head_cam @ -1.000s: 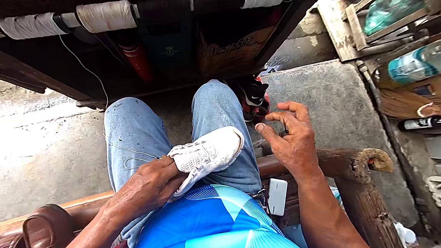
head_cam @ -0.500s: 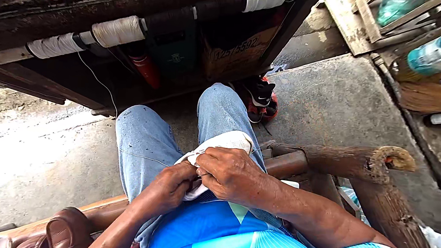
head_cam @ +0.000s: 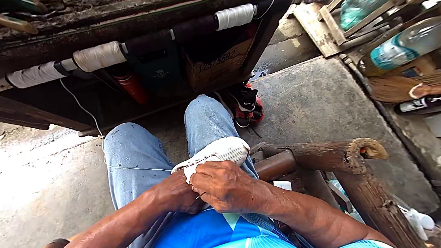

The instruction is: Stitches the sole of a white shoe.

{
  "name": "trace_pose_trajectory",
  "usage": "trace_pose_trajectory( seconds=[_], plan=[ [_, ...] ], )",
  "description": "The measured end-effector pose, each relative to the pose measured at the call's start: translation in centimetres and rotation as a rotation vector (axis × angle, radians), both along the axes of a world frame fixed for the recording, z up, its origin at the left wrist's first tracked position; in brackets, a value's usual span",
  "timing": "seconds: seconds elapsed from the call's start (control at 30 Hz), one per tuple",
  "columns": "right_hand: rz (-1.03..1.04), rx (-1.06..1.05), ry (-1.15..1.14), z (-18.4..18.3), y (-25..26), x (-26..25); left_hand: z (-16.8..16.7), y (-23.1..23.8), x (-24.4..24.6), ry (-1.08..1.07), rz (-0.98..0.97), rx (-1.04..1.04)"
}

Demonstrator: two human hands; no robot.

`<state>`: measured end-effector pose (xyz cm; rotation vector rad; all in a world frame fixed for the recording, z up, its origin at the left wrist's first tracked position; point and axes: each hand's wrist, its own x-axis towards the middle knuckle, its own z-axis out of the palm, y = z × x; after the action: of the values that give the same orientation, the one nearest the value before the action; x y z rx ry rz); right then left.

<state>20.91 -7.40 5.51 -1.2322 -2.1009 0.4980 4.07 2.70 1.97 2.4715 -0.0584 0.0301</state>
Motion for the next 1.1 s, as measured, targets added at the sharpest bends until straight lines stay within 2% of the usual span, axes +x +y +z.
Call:
trace_pose_trajectory(
  seconds=[0.1, 0.23, 0.43, 0.57, 0.63, 0.67, 0.77, 0.8, 0.83, 0.9, 0.93, 1.03, 1.1],
  plan=[
    [0.004, -0.008, 0.036, 0.2, 0.4, 0.3, -0.5, 0.1, -0.1, -0.014, 0.06, -0.051],
    [0.026, -0.014, 0.017, 0.3, 0.7, 0.2, -2.4, -0.7, -0.4, -0.138, 0.18, 0.035],
    [0.063, -0.009, -0.067, 0.3, 0.9, 0.1, 0.7, -0.2, -0.1, -0.026, 0.174, -0.154],
    [0.035, 0.024, -0.141, 0.9, 0.8, 0.0, -4.0, -1.1, 0.5, -0.274, 0.276, 0.052],
    [0.034, 0.03, -0.167, 0.9, 0.8, -0.2, -4.6, -1.5, 0.6, -0.224, 0.32, 0.041],
    [0.033, 0.032, -0.174, 0.8, 0.7, -0.3, -4.6, -1.4, 0.6, -0.15, 0.349, -0.079],
    [0.018, 0.032, -0.186, 0.4, 0.6, -0.6, -6.1, -1.1, 0.5, -0.03, 0.459, -0.798],
    [0.003, 0.035, -0.19, 0.3, 0.5, -0.7, -6.3, -1.0, 0.4, -0.012, 0.456, -0.876],
    [-0.014, 0.04, -0.185, 0.3, 0.4, -0.8, -5.8, -0.9, 0.4, -0.014, 0.414, -0.778],
    [-0.059, 0.054, -0.101, 0.5, 0.1, -0.7, -3.0, -0.5, 0.5, -0.067, 0.273, -0.275],
    [-0.103, 0.06, -0.016, 0.8, -0.2, -0.4, -1.6, -0.1, 0.6, -0.043, 0.239, -0.14],
    [-0.425, 0.129, 0.147, 2.1, -0.7, 1.7, 2.1, 1.1, 0.4, 0.364, 0.231, -0.098],
    [-0.644, 0.096, 0.127, 1.5, -0.6, 4.2, 3.3, 1.6, -1.0, 0.387, 0.214, -0.114]
  ],
)
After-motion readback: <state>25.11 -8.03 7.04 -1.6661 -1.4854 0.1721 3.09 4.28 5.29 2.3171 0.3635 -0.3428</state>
